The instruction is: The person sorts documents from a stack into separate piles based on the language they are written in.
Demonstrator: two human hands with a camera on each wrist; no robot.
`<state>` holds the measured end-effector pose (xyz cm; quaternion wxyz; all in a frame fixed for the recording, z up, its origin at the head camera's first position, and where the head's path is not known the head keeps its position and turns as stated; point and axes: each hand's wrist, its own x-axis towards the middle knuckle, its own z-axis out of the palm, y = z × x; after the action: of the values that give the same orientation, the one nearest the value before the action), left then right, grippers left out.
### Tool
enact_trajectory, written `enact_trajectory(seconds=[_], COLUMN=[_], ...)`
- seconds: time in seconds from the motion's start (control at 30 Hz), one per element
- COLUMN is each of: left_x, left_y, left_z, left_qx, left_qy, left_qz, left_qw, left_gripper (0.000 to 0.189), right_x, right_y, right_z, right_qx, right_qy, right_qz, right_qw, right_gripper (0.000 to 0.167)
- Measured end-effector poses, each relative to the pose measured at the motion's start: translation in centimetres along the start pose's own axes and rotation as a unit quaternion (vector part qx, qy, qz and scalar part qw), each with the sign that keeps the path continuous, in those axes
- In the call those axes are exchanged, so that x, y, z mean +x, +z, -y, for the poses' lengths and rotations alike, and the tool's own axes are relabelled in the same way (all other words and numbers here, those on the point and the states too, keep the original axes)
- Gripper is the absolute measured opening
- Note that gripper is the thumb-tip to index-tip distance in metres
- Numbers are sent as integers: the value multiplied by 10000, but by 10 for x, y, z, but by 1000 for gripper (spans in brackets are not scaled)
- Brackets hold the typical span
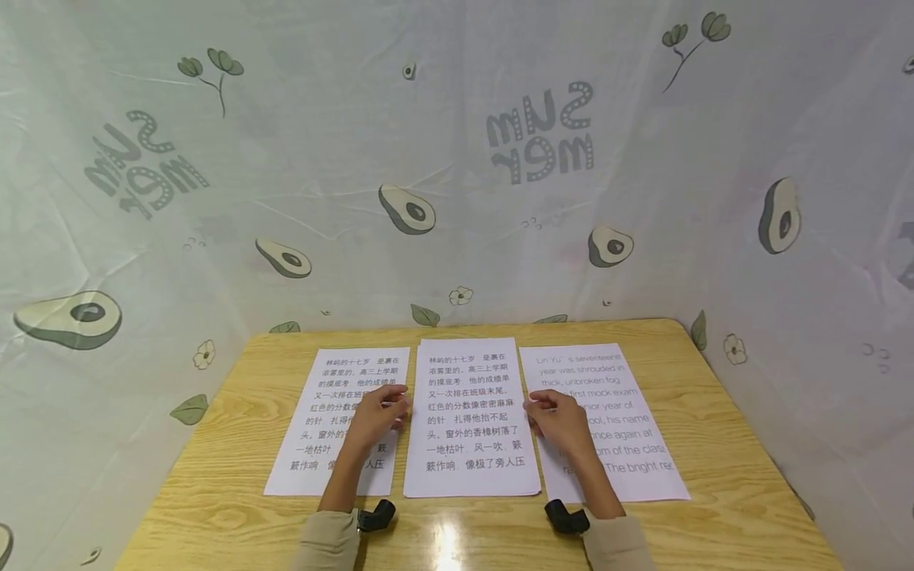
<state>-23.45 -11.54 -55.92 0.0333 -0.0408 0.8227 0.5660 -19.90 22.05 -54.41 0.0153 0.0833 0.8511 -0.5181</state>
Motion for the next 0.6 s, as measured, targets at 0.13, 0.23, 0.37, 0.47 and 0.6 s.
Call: enact_trajectory(seconds=[0.13,0.23,0.37,0.47,0.6], left_x=[-2,-2,-2,-1,-1], left_y=[0,0,1,2,4], left_z=[-1,-2,-2,-1,-1], left_qx=[-6,33,134,251,447], left_qy=[-80,-107,-74,30,196], left_qz=[-22,-28,8,74,159], left_qw=[10000,9999,9999,9997,9987], left_gripper=[36,36,38,39,40], right_x=[1,1,1,1,2], right_y=[1,0,0,1,1], right_z=[0,0,-1,-2,-1], right_qx=[-3,-25,-75,-127,-231], right_qy=[14,30,46,42,-19], right_qz=[25,21,4,21,37], right_qw=[10000,10000,10000,9999,9997], right_gripper=[42,42,42,42,43])
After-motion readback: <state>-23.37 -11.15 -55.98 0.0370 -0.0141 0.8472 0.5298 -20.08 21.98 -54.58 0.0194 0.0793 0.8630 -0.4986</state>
